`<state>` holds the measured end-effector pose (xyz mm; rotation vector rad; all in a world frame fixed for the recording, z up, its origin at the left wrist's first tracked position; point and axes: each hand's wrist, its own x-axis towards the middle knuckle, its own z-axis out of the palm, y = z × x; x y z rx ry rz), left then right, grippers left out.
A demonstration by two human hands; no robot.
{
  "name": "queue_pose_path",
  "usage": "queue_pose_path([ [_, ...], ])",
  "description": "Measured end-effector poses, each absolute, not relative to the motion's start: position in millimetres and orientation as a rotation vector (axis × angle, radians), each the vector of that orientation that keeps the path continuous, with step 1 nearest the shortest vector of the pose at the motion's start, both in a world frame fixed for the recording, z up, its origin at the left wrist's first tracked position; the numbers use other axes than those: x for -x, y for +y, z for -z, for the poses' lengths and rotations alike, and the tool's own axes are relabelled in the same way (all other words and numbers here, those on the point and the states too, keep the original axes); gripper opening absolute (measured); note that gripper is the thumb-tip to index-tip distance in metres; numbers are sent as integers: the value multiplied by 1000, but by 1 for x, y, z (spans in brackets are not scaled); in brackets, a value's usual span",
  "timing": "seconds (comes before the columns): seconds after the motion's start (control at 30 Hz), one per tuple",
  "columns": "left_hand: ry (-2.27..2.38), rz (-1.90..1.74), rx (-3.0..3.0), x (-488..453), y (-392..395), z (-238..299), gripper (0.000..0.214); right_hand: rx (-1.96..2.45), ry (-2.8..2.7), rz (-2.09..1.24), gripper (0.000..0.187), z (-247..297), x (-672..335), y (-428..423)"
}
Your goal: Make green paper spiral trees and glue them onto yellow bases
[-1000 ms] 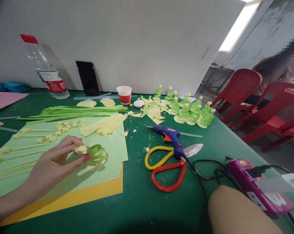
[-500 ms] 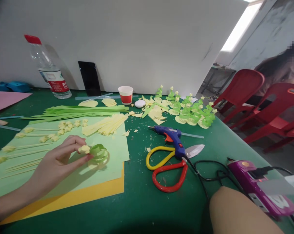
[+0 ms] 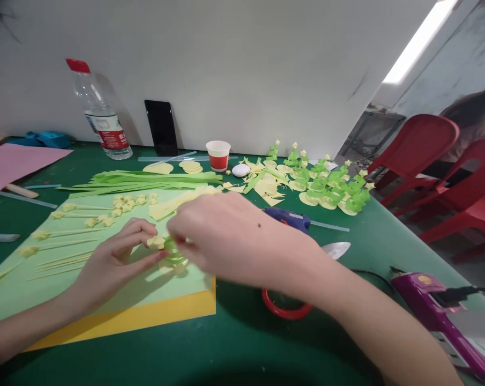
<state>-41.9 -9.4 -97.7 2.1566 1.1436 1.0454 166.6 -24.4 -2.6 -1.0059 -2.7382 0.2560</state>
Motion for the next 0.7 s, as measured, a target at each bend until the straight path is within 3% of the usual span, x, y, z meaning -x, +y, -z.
queue_pose_path([
  [0.17,1211,-1007,-2113,39,-11,93,17,1177,-2599,-469,12,10,-161,6],
  [0.7,1183,-1076,-2093,36,-11,93,19,908,-2469,-744,10,39,-147,18],
])
